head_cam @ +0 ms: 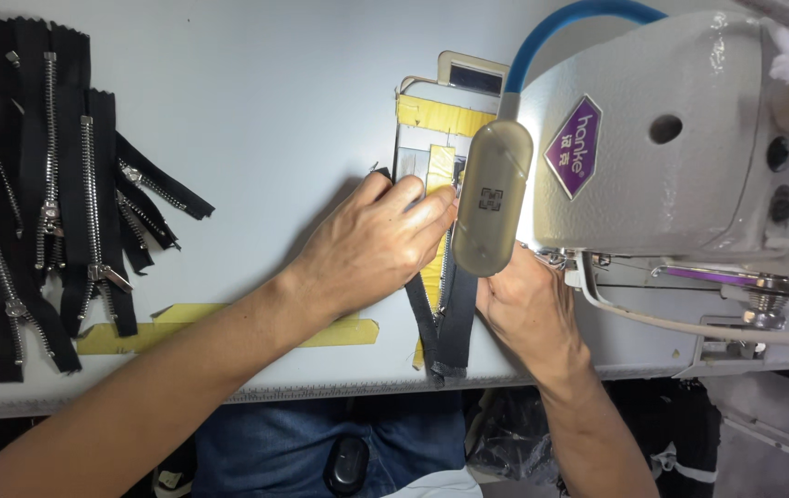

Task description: The person aligns black zippers with a yellow guide on a sewing machine table and sews them using a specialized machine. They repeatedly feed the zippers through the machine, guide the fabric with their hands, and trim the excess thread after each stitch.

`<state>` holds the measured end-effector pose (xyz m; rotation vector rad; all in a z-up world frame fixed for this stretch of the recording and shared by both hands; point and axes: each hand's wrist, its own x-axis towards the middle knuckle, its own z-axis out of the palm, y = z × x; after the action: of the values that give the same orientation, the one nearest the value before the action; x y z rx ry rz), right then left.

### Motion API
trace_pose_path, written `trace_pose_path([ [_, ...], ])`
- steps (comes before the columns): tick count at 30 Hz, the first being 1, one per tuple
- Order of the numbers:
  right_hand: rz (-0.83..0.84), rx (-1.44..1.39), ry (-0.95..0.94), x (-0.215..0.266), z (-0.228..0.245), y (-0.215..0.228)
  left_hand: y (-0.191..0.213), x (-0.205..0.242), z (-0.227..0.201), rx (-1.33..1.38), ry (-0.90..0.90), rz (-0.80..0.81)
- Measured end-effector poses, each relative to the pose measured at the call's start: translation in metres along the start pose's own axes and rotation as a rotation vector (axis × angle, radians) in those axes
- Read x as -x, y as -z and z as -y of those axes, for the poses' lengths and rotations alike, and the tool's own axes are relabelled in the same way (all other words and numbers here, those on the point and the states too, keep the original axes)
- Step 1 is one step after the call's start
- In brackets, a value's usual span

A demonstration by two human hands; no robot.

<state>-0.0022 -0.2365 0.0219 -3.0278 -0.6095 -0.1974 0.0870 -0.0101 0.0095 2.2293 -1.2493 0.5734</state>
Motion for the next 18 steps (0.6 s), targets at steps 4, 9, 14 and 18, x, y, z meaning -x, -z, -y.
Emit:
trace_pose_path([
  [4, -0.065, -0.024, -0.01, -0.024, 0.021, 0.023, 0.001, 0.004, 0.001, 0.068, 0.058, -0.068],
  [9, -0.153, -0.101, -0.041, -0.029, 0.034, 0.021, 0.031, 0.007, -0.012, 0.081, 0.157, -0.092],
  [14, -0.154, -0.163, -0.14, -0.017, 0.035, 0.005, 0.033, 0.007, -0.038, 0.066, 0.246, -0.03],
  [18, -0.212, -0.124, -0.137, -0.015, 0.042, 0.002, 0.017, 0.001, -0.029, -0.104, 0.269, -0.012],
])
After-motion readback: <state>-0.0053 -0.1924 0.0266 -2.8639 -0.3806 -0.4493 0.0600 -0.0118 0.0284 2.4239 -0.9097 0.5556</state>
